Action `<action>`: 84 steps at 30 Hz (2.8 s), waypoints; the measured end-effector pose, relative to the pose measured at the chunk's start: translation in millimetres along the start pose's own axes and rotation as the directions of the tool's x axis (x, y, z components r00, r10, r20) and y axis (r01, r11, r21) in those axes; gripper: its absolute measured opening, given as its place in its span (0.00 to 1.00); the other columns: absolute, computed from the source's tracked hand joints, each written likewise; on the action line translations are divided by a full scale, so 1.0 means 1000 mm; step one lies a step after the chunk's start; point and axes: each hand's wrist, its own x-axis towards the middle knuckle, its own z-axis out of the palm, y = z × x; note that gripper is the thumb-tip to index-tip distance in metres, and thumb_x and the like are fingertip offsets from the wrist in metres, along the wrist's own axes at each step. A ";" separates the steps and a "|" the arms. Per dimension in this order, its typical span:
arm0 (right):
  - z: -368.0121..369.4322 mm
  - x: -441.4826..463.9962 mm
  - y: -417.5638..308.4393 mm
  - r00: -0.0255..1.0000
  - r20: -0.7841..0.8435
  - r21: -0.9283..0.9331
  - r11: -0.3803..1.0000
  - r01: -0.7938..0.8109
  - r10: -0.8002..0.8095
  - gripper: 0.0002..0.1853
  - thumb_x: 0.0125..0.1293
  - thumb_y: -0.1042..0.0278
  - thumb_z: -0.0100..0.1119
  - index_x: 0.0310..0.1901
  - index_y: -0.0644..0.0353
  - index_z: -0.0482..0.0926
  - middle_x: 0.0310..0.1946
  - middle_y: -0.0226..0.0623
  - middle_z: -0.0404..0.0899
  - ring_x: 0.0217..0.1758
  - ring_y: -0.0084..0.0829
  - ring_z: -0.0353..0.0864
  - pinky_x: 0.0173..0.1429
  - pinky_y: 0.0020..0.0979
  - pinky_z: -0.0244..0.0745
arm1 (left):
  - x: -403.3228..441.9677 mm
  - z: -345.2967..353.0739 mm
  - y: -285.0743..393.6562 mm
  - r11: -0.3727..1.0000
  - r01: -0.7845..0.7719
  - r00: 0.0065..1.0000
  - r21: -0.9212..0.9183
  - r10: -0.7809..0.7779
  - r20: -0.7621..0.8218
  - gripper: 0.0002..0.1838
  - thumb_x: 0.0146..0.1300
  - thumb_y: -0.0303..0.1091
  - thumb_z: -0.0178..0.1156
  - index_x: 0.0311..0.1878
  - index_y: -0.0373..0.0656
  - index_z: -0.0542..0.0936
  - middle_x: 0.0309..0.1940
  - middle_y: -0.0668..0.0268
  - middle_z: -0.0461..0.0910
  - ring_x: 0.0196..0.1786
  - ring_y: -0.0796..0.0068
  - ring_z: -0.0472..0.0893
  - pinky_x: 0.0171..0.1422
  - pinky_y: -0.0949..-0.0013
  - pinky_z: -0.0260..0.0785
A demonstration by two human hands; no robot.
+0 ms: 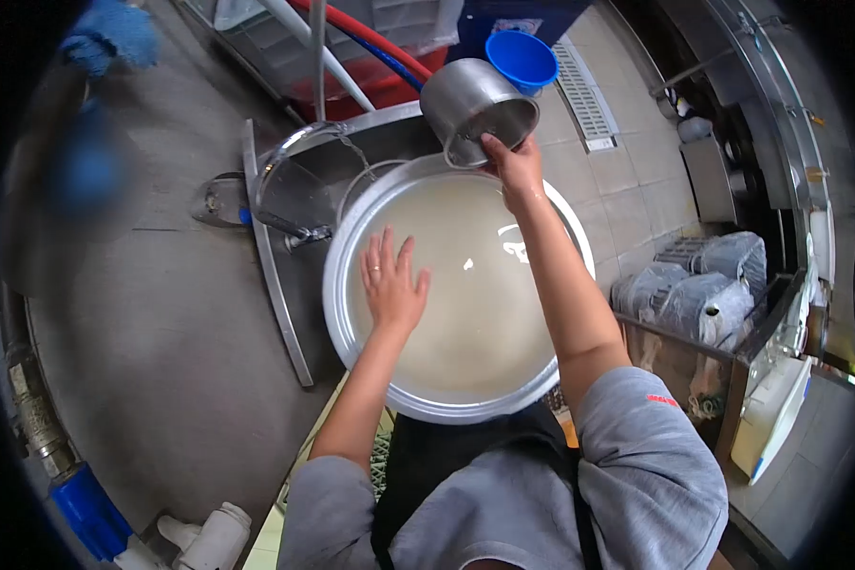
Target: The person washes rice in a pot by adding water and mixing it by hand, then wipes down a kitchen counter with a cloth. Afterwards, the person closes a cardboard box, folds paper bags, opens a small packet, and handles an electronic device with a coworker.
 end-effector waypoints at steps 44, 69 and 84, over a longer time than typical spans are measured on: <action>-0.196 -0.090 -0.008 0.963 -0.260 0.221 0.975 -0.014 0.073 0.12 0.59 0.83 0.47 0.43 0.57 0.74 0.36 0.32 0.78 0.36 0.27 0.77 0.39 0.32 0.74 | -0.003 0.071 0.039 0.934 -0.227 0.904 0.276 0.097 0.416 0.34 0.60 0.53 0.50 0.68 0.52 0.58 0.67 0.49 0.53 0.68 0.44 0.52 0.69 0.48 0.48; -0.276 -0.120 -0.021 0.914 -0.393 0.222 0.975 -0.007 0.096 0.15 0.63 0.80 0.46 0.51 0.58 0.70 0.47 0.38 0.74 0.44 0.35 0.77 0.43 0.39 0.78 | -0.124 0.045 0.155 0.742 -0.232 0.698 -0.630 0.578 0.424 0.23 0.62 0.25 0.45 0.62 0.46 0.66 0.64 0.59 0.62 0.60 0.59 0.70 0.61 0.64 0.66; -0.288 -0.082 0.006 0.911 -0.372 0.243 0.966 -0.088 0.177 0.21 0.58 0.81 0.54 0.53 0.58 0.67 0.48 0.38 0.72 0.45 0.37 0.76 0.41 0.38 0.77 | -0.139 -0.083 -0.042 0.802 -0.481 0.594 -0.355 0.595 0.541 0.15 0.55 0.25 0.53 0.46 0.43 0.78 0.50 0.63 0.76 0.55 0.65 0.75 0.63 0.62 0.66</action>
